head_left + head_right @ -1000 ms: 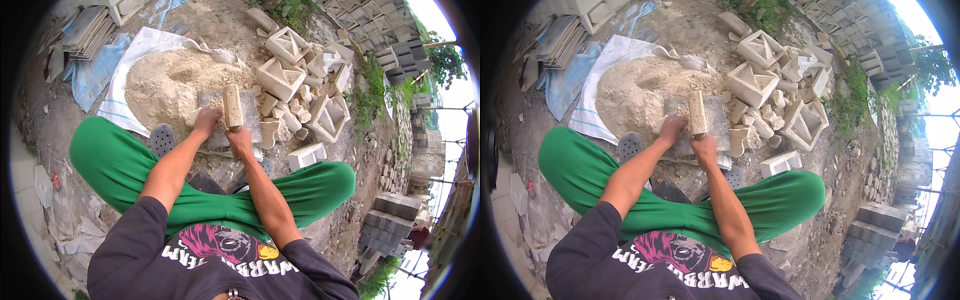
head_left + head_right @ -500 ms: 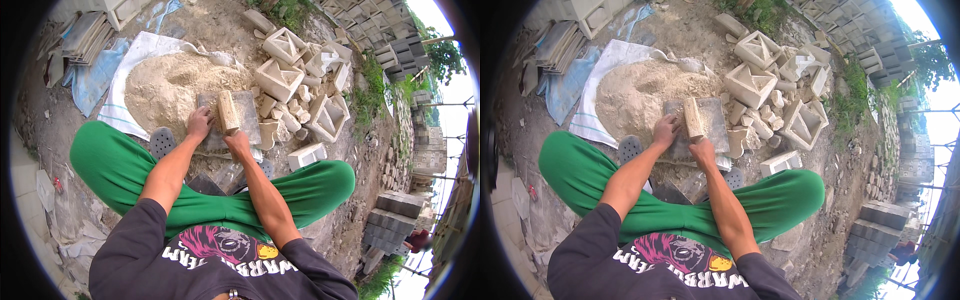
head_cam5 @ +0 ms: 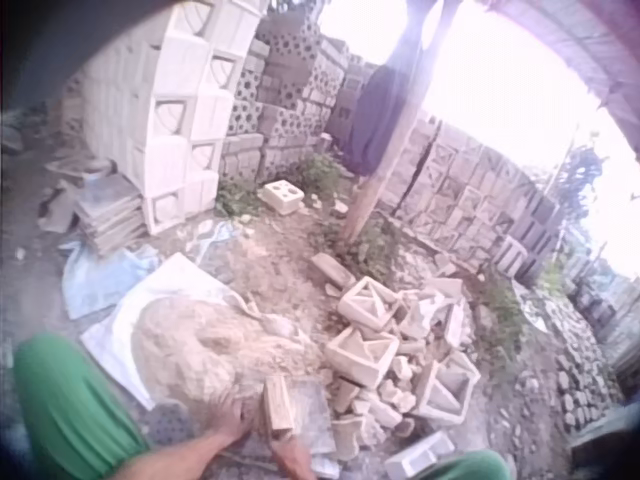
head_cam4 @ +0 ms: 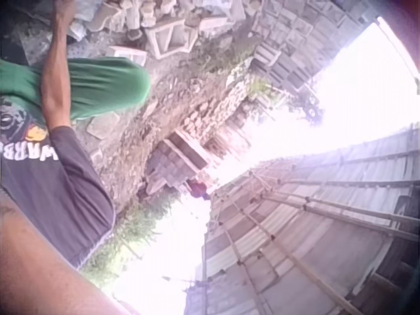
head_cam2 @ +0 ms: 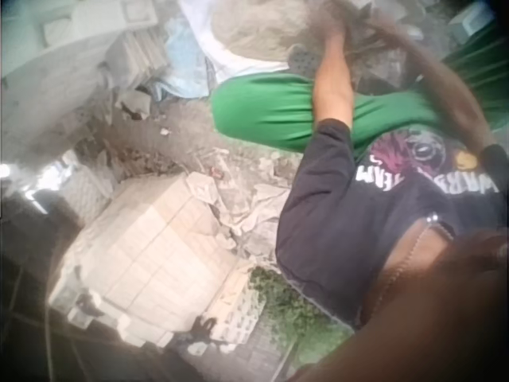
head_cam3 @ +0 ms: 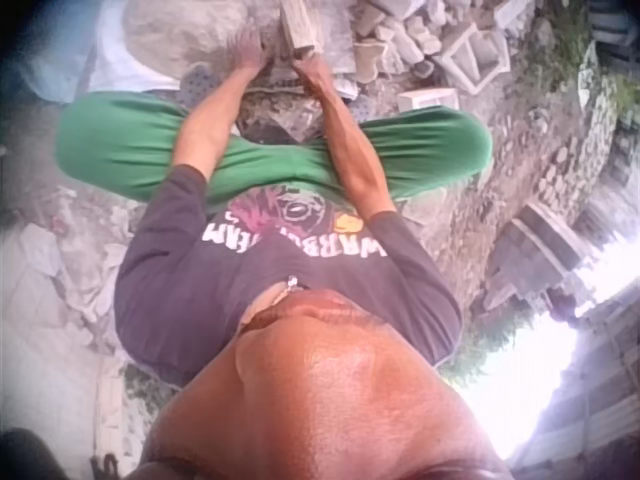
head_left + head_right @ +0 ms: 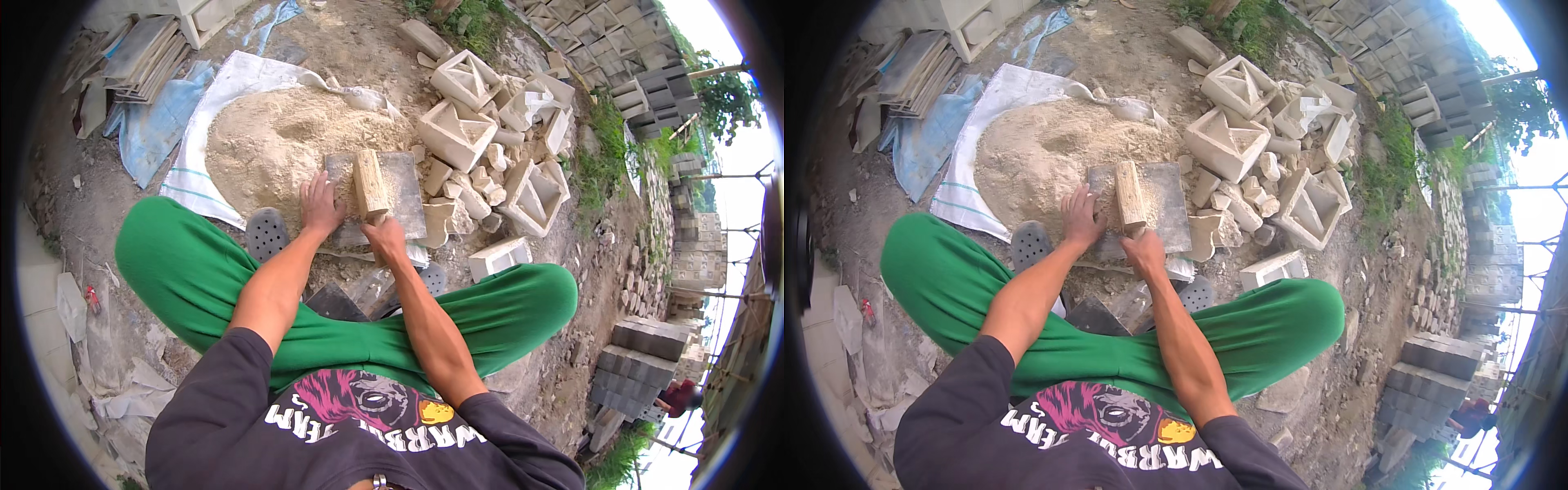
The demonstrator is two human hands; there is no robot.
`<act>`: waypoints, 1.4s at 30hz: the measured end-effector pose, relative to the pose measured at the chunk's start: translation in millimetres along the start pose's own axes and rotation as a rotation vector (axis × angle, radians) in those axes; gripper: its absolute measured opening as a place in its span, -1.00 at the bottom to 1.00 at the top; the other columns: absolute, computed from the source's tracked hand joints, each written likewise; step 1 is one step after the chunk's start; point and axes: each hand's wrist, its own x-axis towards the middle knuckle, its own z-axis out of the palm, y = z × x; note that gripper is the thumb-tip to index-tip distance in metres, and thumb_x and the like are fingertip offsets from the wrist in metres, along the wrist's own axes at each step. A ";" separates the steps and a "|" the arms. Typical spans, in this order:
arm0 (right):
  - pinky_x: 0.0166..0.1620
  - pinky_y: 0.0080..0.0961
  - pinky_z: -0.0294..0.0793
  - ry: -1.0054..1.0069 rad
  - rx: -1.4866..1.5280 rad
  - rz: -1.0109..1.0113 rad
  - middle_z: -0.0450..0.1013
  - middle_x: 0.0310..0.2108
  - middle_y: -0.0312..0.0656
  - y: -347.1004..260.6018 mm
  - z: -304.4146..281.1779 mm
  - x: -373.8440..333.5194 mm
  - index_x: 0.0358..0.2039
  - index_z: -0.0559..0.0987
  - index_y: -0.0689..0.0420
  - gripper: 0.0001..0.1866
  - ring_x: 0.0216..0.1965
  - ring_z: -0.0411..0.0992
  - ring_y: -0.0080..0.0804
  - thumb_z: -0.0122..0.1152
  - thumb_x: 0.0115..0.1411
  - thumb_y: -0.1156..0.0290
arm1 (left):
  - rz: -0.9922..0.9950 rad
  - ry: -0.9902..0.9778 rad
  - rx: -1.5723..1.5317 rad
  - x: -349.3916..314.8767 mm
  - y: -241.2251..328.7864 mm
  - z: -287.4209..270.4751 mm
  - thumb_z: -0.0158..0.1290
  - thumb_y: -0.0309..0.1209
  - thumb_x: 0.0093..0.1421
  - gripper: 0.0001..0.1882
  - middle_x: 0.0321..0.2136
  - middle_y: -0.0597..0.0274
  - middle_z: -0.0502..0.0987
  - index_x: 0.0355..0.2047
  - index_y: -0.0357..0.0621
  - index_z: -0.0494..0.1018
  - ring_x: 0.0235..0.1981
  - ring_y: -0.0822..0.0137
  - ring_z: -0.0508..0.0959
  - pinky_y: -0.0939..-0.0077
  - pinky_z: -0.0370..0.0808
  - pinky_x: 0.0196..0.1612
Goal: The person sits on the ground and repeatedly uses a wooden mallet to strike small pieces of stone on a flat surface, breaking them into smaller fragments. The person picks up new pieces from a nearby pile and continues the process.
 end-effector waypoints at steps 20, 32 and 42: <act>-0.19 -0.16 0.53 -0.012 -0.013 -0.173 0.59 -0.35 0.11 -52.8 -5.7 -32.8 -0.26 0.62 0.24 -0.59 -0.27 0.57 0.08 0.32 -0.04 0.18 | -0.193 0.043 -0.136 -13.8 -18.4 -4.6 0.20 -0.27 0.12 -0.29 0.10 0.11 0.35 0.30 0.12 0.25 0.18 0.09 0.33 0.04 0.22 0.20; -0.15 -0.13 0.52 -0.002 0.058 -0.186 0.58 -0.34 0.18 -76.9 -19.2 -41.4 -0.20 0.57 0.28 -0.55 -0.23 0.57 0.13 0.32 -0.02 0.20 | -0.460 0.068 0.046 -22.1 -21.2 -16.5 0.20 -0.24 0.10 -0.33 0.14 0.20 0.28 0.26 0.14 0.30 0.24 0.11 0.25 -0.01 0.13 0.24; -0.25 -0.23 0.55 -0.005 -0.163 -0.069 0.60 -0.41 0.11 -38.0 2.1 -13.9 -0.24 0.63 0.24 -0.57 -0.35 0.60 -0.03 0.33 -0.03 0.17 | -0.361 -0.036 -0.303 -16.0 7.0 -27.3 0.05 -0.30 0.24 -0.66 -0.12 0.05 0.55 0.01 -0.08 0.48 -0.05 -0.05 0.53 0.11 0.46 -0.02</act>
